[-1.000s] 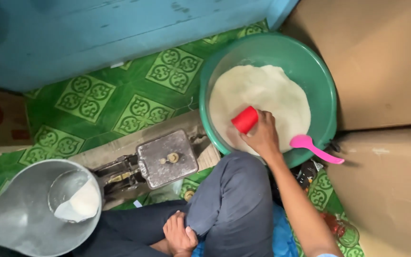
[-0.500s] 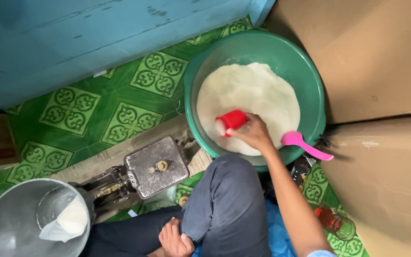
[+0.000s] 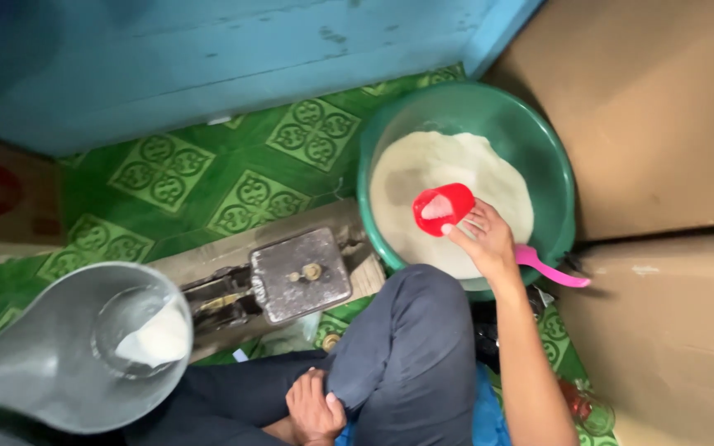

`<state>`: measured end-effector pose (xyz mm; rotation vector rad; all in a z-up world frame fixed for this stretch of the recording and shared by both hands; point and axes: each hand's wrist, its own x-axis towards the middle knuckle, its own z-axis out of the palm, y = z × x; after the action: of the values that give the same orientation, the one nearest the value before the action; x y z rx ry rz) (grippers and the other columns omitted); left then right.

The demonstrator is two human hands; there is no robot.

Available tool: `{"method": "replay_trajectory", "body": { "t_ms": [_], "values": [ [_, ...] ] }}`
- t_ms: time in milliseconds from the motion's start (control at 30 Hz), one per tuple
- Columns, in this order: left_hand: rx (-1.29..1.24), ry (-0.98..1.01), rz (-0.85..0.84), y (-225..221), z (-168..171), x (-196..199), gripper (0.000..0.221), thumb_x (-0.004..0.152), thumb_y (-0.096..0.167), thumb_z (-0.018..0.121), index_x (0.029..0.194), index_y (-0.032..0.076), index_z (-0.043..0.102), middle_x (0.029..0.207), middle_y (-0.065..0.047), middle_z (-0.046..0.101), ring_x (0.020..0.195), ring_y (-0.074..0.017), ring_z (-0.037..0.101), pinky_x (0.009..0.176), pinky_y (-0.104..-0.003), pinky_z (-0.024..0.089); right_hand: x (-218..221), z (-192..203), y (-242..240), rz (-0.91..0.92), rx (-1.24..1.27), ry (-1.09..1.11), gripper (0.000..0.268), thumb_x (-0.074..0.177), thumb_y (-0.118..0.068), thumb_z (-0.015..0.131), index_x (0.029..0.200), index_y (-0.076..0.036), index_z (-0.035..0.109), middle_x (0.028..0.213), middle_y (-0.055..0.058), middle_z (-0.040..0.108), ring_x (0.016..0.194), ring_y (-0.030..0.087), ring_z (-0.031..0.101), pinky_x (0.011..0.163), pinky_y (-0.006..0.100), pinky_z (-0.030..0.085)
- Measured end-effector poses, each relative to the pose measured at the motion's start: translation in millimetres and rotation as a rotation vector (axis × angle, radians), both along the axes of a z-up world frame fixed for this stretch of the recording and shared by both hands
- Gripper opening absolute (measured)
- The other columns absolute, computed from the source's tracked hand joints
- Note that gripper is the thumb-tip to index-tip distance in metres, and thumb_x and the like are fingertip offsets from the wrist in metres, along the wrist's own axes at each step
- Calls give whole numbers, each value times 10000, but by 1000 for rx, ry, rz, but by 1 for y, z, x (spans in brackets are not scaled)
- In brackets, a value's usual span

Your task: Scooping white powder from a large bowl into a pitcher using a red scoop

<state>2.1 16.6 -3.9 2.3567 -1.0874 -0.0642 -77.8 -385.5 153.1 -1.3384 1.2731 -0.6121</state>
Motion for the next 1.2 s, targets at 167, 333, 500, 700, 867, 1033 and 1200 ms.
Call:
{"method": "replay_trajectory", "body": {
  "t_ms": [167, 333, 500, 700, 867, 1033, 1200],
  "values": [
    [-37, 60, -8, 4, -4, 1, 468, 838, 435, 339, 1063, 124, 606, 1066, -105, 626, 962, -314, 579, 839, -436, 398, 42, 45, 36, 159, -153, -96, 748, 675, -162, 796, 1338, 10, 494, 1214, 122, 605, 1080, 185, 583, 964, 290, 504],
    [-88, 86, 9, 7, 0, 5, 452, 812, 412, 398, 1053, 93, 608, 1038, -124, 615, 926, -327, 569, 817, -443, 396, 107, 101, 104, 336, -202, -131, 739, 681, -179, 771, 1328, 38, 486, 1230, 151, 594, 1065, 201, 590, 960, 305, 509],
    [-152, 75, -4, 8, 12, 10, 442, 811, 408, 422, 1020, 77, 627, 1031, -185, 625, 882, -373, 556, 761, -466, 393, 162, 116, 167, 561, -270, -226, 781, 677, -179, 798, 1348, 39, 462, 1235, 129, 579, 1101, 195, 564, 961, 325, 514],
    [-249, 70, 25, 9, 32, 18, 390, 847, 373, 418, 966, 65, 627, 961, -168, 621, 824, -345, 555, 708, -448, 387, 211, 149, 235, 760, -580, -36, 831, 607, -248, 868, 1319, -37, 493, 1263, 120, 535, 1127, 245, 618, 937, 332, 521],
    [-274, 96, 31, 13, 31, 18, 387, 853, 359, 417, 954, 46, 621, 925, -163, 595, 826, -343, 545, 695, -446, 381, 234, 145, 262, 857, -774, -46, 867, 575, -241, 907, 1305, -26, 492, 1226, 142, 544, 1086, 249, 578, 927, 343, 503],
    [-316, 106, 47, 13, 34, 22, 376, 865, 345, 414, 941, 38, 617, 892, -151, 582, 805, -339, 533, 677, -440, 373, 248, 138, 272, 918, -863, -67, 876, 595, -210, 903, 1325, -10, 461, 1264, 183, 518, 1098, 278, 575, 927, 365, 498],
    [-351, 135, 49, 16, 42, 25, 383, 884, 331, 407, 929, 14, 616, 883, -169, 576, 786, -352, 523, 670, -452, 380, 254, 134, 276, 958, -1030, -66, 850, 633, -195, 891, 1328, 9, 446, 1260, 209, 520, 1178, 333, 535, 959, 416, 481]
  ]
}}
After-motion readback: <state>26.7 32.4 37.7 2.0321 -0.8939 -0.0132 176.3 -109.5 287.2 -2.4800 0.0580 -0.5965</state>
